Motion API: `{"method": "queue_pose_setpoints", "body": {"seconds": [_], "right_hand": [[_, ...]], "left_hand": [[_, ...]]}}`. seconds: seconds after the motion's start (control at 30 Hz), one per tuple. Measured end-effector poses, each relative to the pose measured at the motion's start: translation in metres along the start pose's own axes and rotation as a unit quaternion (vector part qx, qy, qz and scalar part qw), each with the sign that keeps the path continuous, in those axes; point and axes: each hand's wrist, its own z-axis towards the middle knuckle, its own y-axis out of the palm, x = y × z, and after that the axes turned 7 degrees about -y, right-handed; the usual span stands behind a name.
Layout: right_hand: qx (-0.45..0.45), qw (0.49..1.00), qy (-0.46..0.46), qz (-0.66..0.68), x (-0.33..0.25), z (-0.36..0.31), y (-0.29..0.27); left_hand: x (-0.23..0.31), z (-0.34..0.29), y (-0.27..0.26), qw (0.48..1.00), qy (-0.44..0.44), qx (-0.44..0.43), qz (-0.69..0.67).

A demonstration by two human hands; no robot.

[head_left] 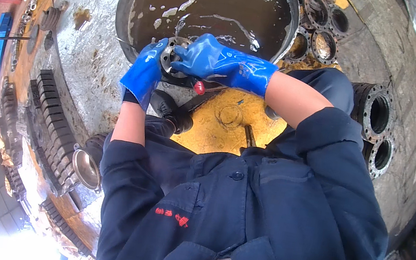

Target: The person is cleaning metal rings and industrial parts by submerging them in a tub of liquid and scrubbing them with a brush.

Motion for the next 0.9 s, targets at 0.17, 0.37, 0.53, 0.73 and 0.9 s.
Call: {"method": "queue_pose_setpoints", "body": {"seconds": [0.17, 0.37, 0.53, 0.73, 0.9], "right_hand": [[0.038, 0.957, 0.245, 0.152, 0.002, -0.013, 0.015], [0.129, 0.831, 0.284, 0.460, 0.021, -0.067, -0.002], [0.059, 0.874, 0.391, 0.282, 0.084, -0.070, 0.004], [0.077, 0.865, 0.315, 0.382, 0.068, -0.057, -0.038], [0.064, 0.888, 0.194, 0.413, 0.037, -0.025, -0.044]], "left_hand": [[0.012, -0.034, 0.035, 0.962, 0.159, 0.040, 0.217], [0.028, -0.037, 0.049, 0.989, 0.041, -0.026, 0.142], [0.011, -0.014, 0.036, 0.955, 0.105, -0.008, 0.276], [0.023, -0.031, 0.061, 0.856, 0.122, 0.101, 0.492], [-0.018, -0.003, 0.029, 0.929, 0.059, 0.055, 0.361]]}}
